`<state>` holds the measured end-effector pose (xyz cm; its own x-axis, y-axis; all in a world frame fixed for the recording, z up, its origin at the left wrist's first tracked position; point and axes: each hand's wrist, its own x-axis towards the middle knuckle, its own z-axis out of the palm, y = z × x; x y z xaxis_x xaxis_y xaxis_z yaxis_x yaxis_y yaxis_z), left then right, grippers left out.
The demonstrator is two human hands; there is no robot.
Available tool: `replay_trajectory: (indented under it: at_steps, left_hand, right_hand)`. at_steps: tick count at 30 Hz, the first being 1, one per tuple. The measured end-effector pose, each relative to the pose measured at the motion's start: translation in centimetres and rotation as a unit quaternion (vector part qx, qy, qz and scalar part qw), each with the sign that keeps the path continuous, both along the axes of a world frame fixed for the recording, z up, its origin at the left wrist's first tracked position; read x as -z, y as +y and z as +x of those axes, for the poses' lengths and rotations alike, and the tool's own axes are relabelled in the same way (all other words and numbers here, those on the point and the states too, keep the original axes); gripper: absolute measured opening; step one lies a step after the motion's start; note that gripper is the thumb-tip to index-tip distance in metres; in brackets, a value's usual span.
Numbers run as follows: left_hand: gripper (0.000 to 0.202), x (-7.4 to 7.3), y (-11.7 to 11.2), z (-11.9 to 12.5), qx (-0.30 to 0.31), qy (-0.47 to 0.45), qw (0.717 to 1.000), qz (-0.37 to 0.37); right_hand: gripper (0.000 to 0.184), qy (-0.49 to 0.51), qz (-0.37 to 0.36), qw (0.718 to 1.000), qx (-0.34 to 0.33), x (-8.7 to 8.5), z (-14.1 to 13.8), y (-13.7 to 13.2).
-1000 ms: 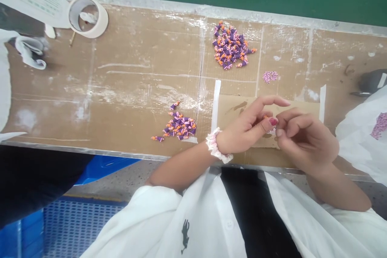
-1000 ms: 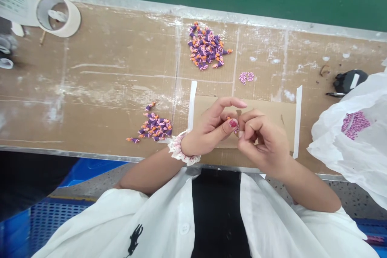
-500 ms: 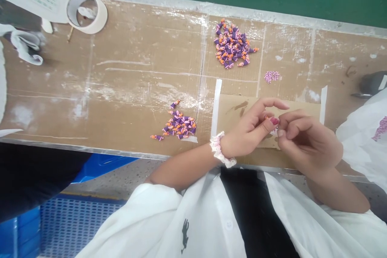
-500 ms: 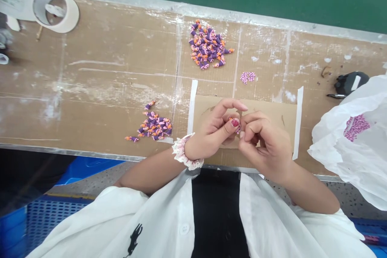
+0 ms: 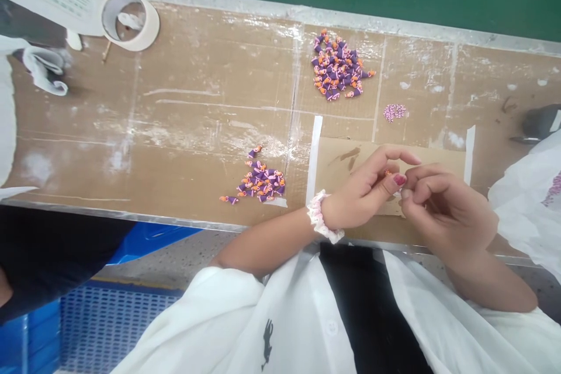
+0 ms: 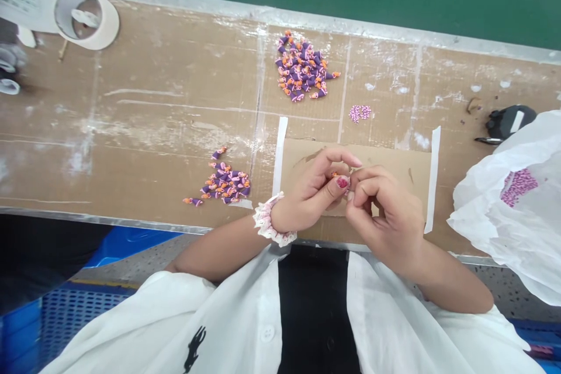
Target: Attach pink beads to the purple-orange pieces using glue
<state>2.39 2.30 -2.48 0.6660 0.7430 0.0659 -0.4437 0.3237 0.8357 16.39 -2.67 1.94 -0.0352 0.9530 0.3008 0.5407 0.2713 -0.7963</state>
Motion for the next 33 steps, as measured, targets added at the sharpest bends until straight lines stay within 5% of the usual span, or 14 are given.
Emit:
replay_trajectory:
  at_steps: [7,14,19,33]
  left_hand:
    - [0.025,-0.2,0.2,-0.5,0.006,-0.035,0.999,-0.018]
    - [0.027,0.1,-0.2,-0.6,-0.059,0.002,0.996,0.064]
    - [0.019,0.2,-0.2,-0.3,-0.076,-0.04,0.988,0.125]
    - [0.023,-0.4,0.2,-0.5,-0.027,0.003,0.998,-0.065]
  right_hand:
    - [0.024,0.077,0.039,0.996,-0.022,0.1,0.7,0.4]
    - [0.033,-0.103,0.126,0.985,-0.052,0.5,1.6,0.6]
    - [0.029,-0.107,0.167,0.979,-0.05,0.4,1.1,0.9]
    - [0.037,-0.074,0.154,0.985,-0.012,0.9,1.1,0.8]
